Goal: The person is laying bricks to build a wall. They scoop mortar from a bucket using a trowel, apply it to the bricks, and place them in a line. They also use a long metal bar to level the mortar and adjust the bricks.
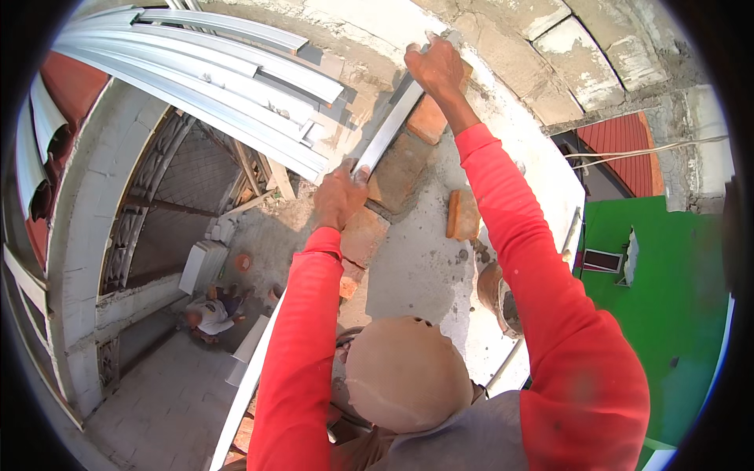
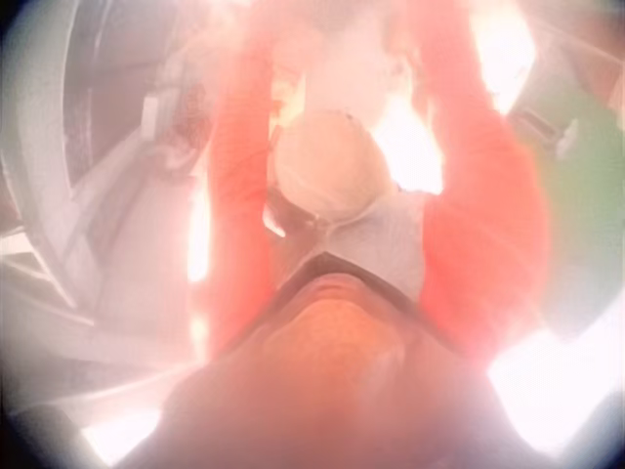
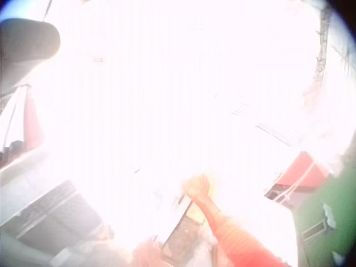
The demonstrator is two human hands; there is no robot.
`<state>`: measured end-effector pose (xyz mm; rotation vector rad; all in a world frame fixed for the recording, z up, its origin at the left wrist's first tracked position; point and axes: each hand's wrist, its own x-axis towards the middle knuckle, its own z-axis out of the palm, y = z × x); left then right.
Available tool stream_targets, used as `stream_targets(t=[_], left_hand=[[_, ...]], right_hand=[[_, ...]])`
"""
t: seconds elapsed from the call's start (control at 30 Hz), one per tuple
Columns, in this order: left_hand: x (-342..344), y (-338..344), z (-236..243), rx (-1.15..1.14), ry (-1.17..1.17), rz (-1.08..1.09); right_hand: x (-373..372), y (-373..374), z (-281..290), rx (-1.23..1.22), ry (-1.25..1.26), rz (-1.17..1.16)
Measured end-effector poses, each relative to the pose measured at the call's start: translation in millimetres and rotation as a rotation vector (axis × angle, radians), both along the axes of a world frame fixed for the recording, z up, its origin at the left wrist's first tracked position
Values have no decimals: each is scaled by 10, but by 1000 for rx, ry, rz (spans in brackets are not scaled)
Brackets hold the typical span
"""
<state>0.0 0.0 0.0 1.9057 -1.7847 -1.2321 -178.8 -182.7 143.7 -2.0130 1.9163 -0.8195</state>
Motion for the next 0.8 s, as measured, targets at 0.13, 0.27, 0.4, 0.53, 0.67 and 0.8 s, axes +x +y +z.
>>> stream_targets(t=[0.13,0.27,0.4,0.53,0.67,0.8], left_hand=[[1216,337,362,-76,-109,-236],[3146,1571,1157,-100,-450,-49],[4368,3869,1353,56,-382,356],[4403,5933,1212,99,-329,734],[4017,7110,750,18,-359,1029],[3620,7311,405,128,-470,1188]], right_hand=[[878,680,1,144,30,268],[1912,1432,-184,194,257,729],[3038,1896,-369,338,372,1172],[3873,2252,-542,337,502,1317],[4434,2367,-809,322,698,1373],[4644,2551,-1154,475,639,1249]])
